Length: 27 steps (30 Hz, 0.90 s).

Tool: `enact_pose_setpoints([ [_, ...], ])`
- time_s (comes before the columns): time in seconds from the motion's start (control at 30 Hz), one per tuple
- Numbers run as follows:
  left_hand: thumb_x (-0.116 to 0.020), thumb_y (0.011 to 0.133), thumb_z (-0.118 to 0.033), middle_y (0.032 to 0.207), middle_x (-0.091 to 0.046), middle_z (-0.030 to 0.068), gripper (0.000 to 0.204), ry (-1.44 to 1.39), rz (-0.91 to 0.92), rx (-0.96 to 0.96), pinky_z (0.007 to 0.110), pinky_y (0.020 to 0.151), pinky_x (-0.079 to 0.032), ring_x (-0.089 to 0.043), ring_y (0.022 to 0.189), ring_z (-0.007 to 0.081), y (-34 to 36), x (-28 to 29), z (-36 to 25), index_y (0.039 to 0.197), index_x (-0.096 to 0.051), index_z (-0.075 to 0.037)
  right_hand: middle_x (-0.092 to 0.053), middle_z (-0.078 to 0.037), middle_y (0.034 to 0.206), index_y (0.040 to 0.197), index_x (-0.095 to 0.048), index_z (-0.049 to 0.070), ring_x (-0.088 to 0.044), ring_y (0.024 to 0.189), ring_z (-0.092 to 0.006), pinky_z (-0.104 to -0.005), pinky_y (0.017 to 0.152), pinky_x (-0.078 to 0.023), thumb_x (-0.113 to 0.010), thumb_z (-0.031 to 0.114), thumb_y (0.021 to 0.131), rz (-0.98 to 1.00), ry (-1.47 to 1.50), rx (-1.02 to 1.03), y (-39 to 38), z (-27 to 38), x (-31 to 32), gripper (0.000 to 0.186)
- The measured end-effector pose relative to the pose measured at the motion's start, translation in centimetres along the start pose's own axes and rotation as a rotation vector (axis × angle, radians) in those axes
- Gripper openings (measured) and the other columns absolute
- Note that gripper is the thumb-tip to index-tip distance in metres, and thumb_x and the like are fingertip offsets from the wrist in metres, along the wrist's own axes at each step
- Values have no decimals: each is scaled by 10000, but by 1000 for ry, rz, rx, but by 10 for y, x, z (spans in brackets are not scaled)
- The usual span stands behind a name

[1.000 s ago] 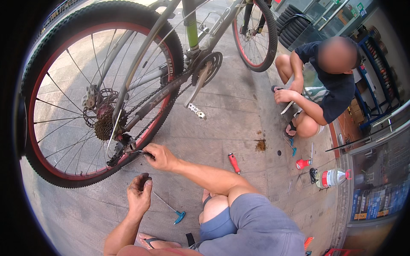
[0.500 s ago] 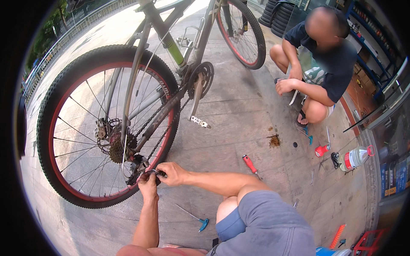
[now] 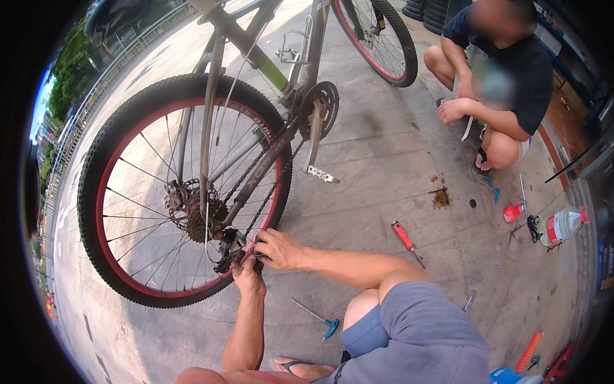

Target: The person sits on the ground and adjusts the rear derailleur and chain of a bicycle using a screwdriver and hands. They manipulate the derailleur cable and chain, then test the wheel rotation to check the adjustment.

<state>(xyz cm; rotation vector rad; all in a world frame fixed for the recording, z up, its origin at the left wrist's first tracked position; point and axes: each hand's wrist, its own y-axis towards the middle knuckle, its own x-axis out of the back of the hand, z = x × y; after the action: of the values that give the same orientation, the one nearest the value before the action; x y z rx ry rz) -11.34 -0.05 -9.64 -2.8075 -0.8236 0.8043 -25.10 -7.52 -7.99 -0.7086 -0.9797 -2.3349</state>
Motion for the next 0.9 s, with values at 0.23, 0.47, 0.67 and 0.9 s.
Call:
enact_pose_setpoints([
  [0.23, -602, 835, 20, 898, -678, 85, 316, -2, -130, 176, 260, 562, -484, -627, 687, 147, 9, 6, -1, 1123, -530, -89, -540, -96, 1035, 943, -576, 30, -562, 873, -203, -316, 746, -479, -640, 76, 831, -142, 594, -434, -7, -5, -16, 137],
  [0.47, -581, 867, -19, 908, -677, 80, 185, -98, 20, 325, 294, 622, -484, -592, 725, 168, 14, 18, -6, 1029, -594, -107, -555, -8, 759, 976, -521, 70, -539, 594, -111, -271, 528, -485, -548, 99, 947, -169, 1137, -1103, -9, -28, -26, 50],
  [0.67, -592, 876, -28, 924, -653, 56, 194, -54, 16, 318, 296, 623, -488, -588, 708, 172, 9, 16, -8, 1041, -560, -126, -633, -52, 817, 987, -563, 74, -634, 669, -150, -281, 594, -544, -578, 129, 944, -1, 1515, -1072, -7, -32, -27, 72],
  [0.9, -592, 858, -7, 844, -654, 67, 233, 15, 0, 191, 273, 579, -489, -589, 641, 157, 9, 15, -12, 1061, -578, -119, -617, -1, 780, 925, -599, 91, -592, 643, -107, -248, 555, -503, -638, 182, 913, 229, 1436, -1073, -18, -41, -26, 101],
])
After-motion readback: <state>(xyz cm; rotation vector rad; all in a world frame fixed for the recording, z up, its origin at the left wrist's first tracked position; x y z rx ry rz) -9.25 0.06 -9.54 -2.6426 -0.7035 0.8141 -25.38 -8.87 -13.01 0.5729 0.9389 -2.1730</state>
